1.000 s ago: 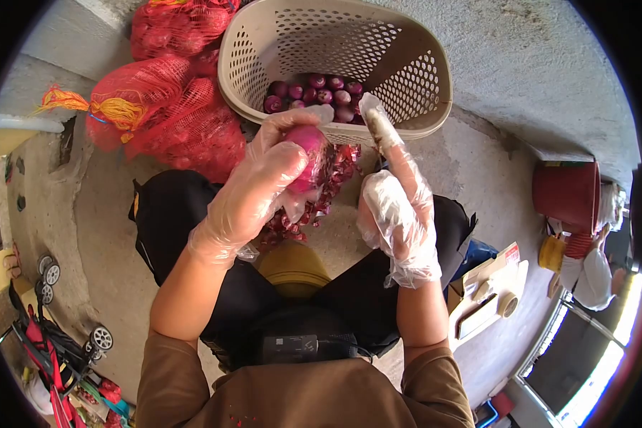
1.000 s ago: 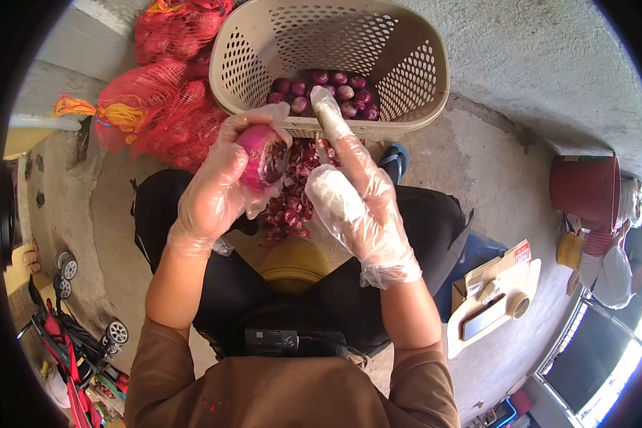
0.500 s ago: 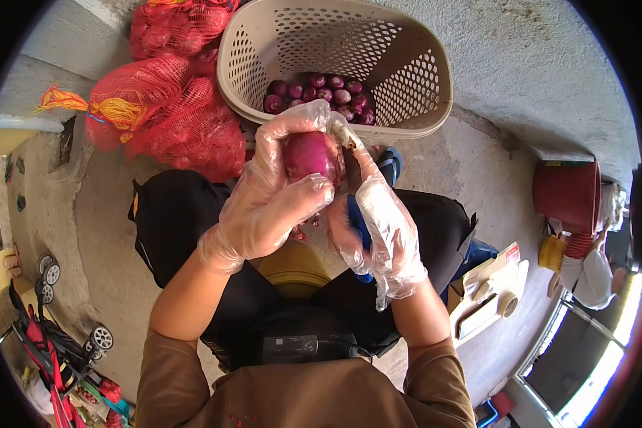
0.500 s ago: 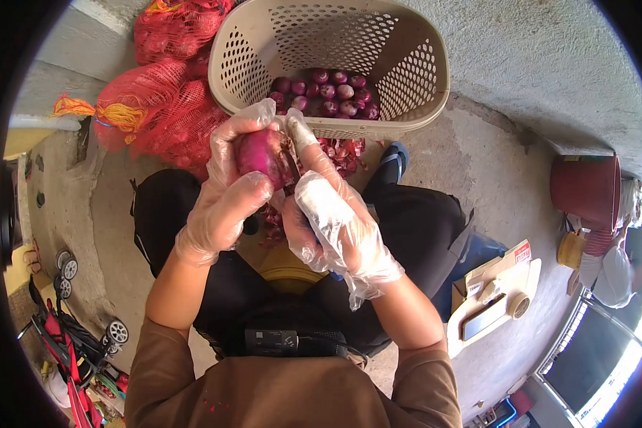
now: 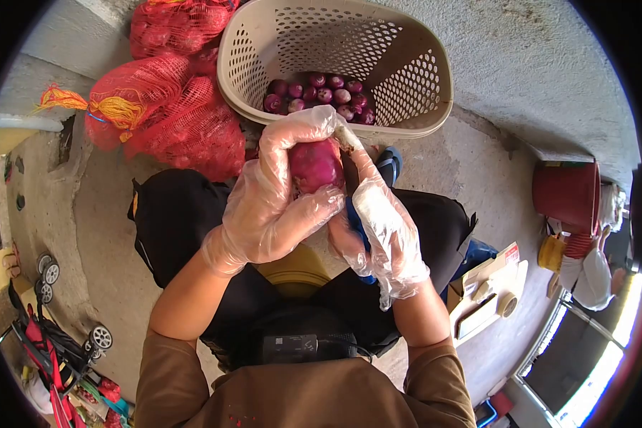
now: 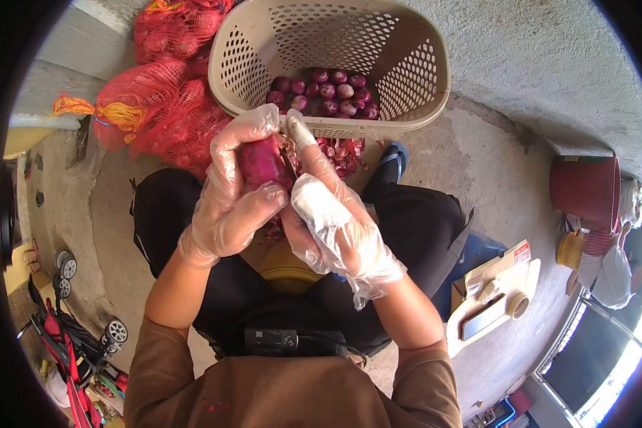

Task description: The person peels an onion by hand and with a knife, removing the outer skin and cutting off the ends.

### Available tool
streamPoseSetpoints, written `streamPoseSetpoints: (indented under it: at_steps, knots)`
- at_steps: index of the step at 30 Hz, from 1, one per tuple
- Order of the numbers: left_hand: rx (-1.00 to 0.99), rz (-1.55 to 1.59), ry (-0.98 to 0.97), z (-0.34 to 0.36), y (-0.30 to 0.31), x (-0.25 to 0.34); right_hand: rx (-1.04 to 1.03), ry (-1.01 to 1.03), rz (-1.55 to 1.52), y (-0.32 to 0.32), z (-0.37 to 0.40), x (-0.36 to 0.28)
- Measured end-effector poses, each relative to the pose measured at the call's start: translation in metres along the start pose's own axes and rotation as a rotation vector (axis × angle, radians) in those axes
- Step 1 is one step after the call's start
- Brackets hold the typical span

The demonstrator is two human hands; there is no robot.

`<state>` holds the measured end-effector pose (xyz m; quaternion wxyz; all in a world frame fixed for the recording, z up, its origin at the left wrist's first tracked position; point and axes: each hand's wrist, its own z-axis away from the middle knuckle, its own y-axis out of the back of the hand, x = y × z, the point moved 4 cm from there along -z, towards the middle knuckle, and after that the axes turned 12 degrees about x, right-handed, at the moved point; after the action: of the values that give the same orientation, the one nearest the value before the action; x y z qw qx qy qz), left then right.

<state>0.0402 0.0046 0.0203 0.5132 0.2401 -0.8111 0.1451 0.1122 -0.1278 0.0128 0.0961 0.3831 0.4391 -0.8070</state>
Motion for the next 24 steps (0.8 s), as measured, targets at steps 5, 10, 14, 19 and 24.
streamPoseSetpoints:
  at_steps: [5, 10, 14, 19, 24]
  knots:
    - [0.010, 0.018, 0.041, 0.0031, -0.0007, -0.0027, 0.010, -0.001, -0.007, -0.0012, 0.0000, -0.0003]
    - [0.016, 0.097, 0.155, 0.0046, -0.0027, -0.0022, 0.023, -0.024, -0.033, -0.0035, -0.0017, 0.0021]
    - [0.018, 0.117, 0.210, 0.0061, -0.0036, -0.0032, -0.066, -0.033, -0.098, -0.0019, -0.0029, 0.0047]
    - [0.046, 0.168, 0.285, 0.0066, -0.0061, -0.0031, 0.012, -0.111, -0.145, -0.0053, -0.0038, 0.0047]
    - [0.099, 0.189, 0.426, 0.0063, -0.0039, -0.0058, 0.056, -0.141, -0.054, -0.0015, -0.0064, 0.0033]
